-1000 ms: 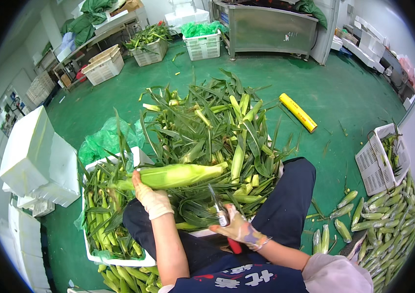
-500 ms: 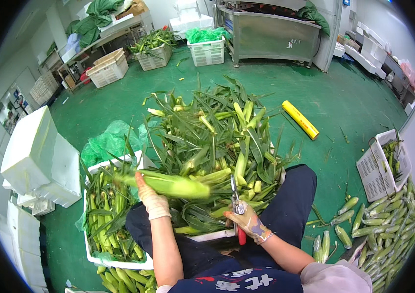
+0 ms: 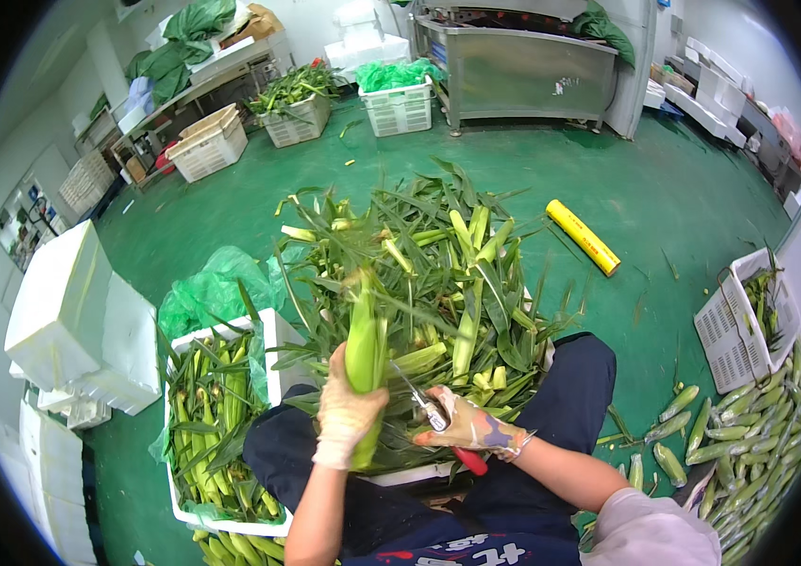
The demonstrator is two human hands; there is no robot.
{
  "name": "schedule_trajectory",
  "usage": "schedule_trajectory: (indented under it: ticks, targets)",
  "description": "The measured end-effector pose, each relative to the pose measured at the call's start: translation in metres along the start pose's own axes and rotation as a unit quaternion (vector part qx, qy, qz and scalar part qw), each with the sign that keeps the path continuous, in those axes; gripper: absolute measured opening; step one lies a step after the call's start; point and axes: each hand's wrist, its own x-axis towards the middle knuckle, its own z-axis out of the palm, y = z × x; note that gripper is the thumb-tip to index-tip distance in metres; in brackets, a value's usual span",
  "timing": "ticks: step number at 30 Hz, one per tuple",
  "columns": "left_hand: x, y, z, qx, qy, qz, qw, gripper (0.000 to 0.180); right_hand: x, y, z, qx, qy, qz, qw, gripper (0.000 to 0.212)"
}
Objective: The person uses shears to cut the ends off ears of corn, shucks the husks by hand, and places the shucked corn into a white crate while discarding the husks into a separate pile.
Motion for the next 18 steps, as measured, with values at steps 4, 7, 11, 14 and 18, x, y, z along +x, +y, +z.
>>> schedule_trajectory:
  ticks: [4, 7, 11, 14, 18]
  targets:
    - [-0.025, -0.004, -0.018, 0.044, -0.122, 0.003, 0.992, 0.087, 0.023, -0.006, -0.039, -0.038, -0.061, 0.040, 0.997, 0.110]
    - [-0.027, -0.001, -0.019, 0.012, -0.202, 0.048, 0.978, 0.083, 0.036, 0.001, -0.076, -0.114, -0.134, -0.096, 0.980, 0.108]
    - [-0.020, -0.007, -0.026, -0.079, -0.159, 0.012, 0.984, 0.085, 0.013, -0.014, -0.076, 0.290, -0.152, 0.071, 0.942, 0.022]
    - [-0.022, -0.019, -0.012, -0.385, -0.149, -0.078, 0.907, 0.081, -0.010, -0.022, -0.043, 0.191, -0.056, 0.051, 0.979, 0.025]
    - [-0.026, -0.011, 0.001, -0.615, -0.151, -0.161, 0.757, 0.068, -0.040, -0.009, -0.020, 0.283, 0.046, 0.070, 0.955, 0.043]
